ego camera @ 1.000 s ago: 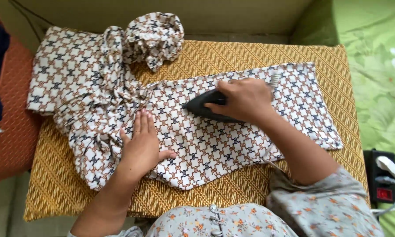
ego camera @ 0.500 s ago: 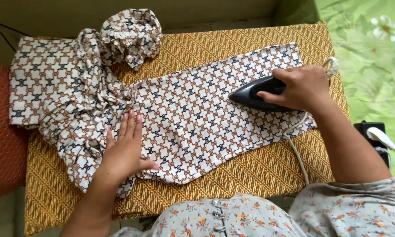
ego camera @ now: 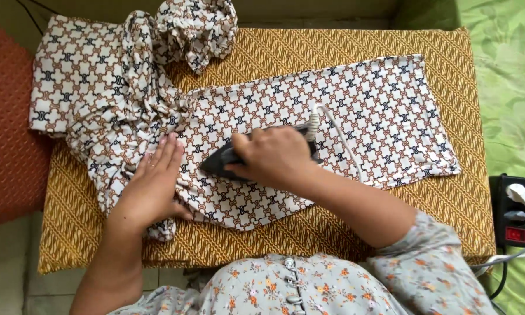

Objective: Ironing a patterned garment on a mat

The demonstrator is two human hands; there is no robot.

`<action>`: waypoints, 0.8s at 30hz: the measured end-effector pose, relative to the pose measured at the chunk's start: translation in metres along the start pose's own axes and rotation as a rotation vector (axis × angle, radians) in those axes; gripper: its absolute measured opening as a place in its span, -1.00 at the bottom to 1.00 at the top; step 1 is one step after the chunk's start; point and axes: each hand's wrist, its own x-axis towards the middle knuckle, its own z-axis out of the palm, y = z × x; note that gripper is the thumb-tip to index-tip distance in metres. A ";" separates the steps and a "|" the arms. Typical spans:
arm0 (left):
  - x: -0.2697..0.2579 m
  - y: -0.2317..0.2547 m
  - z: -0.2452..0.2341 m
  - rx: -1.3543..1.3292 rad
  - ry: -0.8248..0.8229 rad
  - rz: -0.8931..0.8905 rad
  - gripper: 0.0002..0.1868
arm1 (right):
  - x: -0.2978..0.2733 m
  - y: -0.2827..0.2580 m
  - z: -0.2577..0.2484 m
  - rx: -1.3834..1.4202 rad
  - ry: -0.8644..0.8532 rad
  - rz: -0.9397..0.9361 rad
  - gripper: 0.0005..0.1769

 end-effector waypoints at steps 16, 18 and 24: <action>-0.003 -0.042 0.024 -0.096 0.778 0.380 -0.79 | -0.083 0.087 0.012 -0.218 0.132 0.234 -0.38; -0.004 -0.044 0.026 -0.116 0.809 0.404 -0.79 | -0.085 0.088 0.013 -0.308 0.108 0.294 -0.34; -0.015 -0.038 0.015 -0.089 0.634 0.236 -0.79 | -0.064 0.078 0.029 -0.202 0.305 0.189 -0.40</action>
